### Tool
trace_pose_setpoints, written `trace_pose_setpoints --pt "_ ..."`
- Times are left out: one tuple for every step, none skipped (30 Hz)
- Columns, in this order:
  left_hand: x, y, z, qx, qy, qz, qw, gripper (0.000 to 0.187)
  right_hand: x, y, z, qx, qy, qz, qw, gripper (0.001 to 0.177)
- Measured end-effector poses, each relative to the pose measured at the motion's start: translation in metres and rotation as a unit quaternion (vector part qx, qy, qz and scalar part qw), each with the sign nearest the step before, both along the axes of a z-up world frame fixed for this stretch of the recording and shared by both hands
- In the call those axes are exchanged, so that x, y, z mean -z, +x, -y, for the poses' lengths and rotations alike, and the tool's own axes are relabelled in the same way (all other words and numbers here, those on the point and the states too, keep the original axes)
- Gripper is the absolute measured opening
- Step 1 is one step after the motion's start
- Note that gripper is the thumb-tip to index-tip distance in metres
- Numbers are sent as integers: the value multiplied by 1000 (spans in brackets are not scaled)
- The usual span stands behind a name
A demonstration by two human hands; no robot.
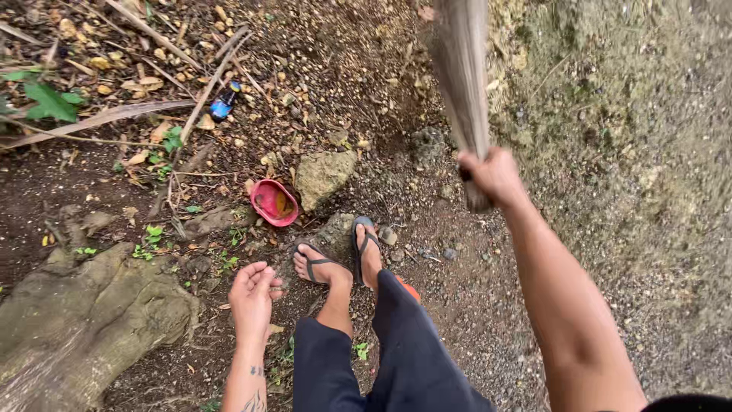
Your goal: The person sweeps the outdoor ground and debris using a handheld stick broom.
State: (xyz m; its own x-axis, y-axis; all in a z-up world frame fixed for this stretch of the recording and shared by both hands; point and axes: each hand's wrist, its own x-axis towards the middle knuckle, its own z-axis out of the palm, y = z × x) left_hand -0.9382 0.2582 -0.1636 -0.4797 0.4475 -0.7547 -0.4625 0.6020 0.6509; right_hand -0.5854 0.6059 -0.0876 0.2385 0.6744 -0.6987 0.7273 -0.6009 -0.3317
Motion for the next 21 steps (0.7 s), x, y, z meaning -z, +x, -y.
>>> trace_pose_setpoints --pt "-1 -2 1 1 -11 3 1000 24 2 -10 16 21 -44 -20 999 39" --pt "-3 -4 1 0 -24 5 1000 24 12 -24 32 -39 -57 -52 996 42" --pt "-4 -5 -1 -7 -22 1 1000 24 26 -37 51 -17 -114 -118 986 42" --pt "-5 -6 -3 -6 -23 9 1000 24 47 -53 75 -108 -104 -103 983 42" --pt "-6 -7 -4 -4 -25 18 1000 25 72 -69 94 -161 -141 -69 974 45" --pt "-7 -9 -6 -7 -26 15 1000 25 103 -91 112 -187 -147 -101 966 51" --pt "-8 -11 -8 0 -22 6 1000 25 134 -113 131 -159 -152 -169 961 53" --pt "-9 -16 -11 7 -17 -5 1000 25 164 -136 143 -130 -156 -238 950 55" --pt "-10 -24 -13 4 -17 -10 1000 25 192 -160 148 -150 -161 -218 951 55" --pt "-12 -30 -13 -1 -29 -9 1000 25 213 -177 145 -172 -167 -196 951 55" --pt "-11 -35 -14 -5 -41 -8 999 25 226 -181 131 -177 -169 -198 949 55" --pt "-8 -40 -15 -11 -43 -10 999 25 234 -183 111 -200 -98 -107 969 66" --pt "-3 -47 -14 -28 -34 -19 999 26 236 -183 91 -225 -22 -15 974 79" --pt "0 -53 -5 -41 -29 -27 998 27 227 -166 76 -64 -82 -114 988 61" --pt "2 -63 6 -44 -35 -27 998 27 212 -144 62 97 -140 -208 963 43" --pt "7 -65 5 -70 -16 -27 997 26 197 -135 44 97 -78 -125 984 40" --pt "13 -63 2 -95 2 -27 995 26 184 -126 27 95 -12 -43 994 36" --pt "19 -67 1 -91 3 -22 996 26 168 -111 25 63 25 -23 997 38" --pt "25 -68 -1 -115 -13 -13 993 25 154 -97 33 30 63 -3 998 41" --pt "30 -56 -7 -148 -29 -1 989 24 144 -88 43 5 91 -15 996 42" --pt "33 -40 -16 -153 -28 6 988 24 134 -80 53 -21 118 -28 992 45"
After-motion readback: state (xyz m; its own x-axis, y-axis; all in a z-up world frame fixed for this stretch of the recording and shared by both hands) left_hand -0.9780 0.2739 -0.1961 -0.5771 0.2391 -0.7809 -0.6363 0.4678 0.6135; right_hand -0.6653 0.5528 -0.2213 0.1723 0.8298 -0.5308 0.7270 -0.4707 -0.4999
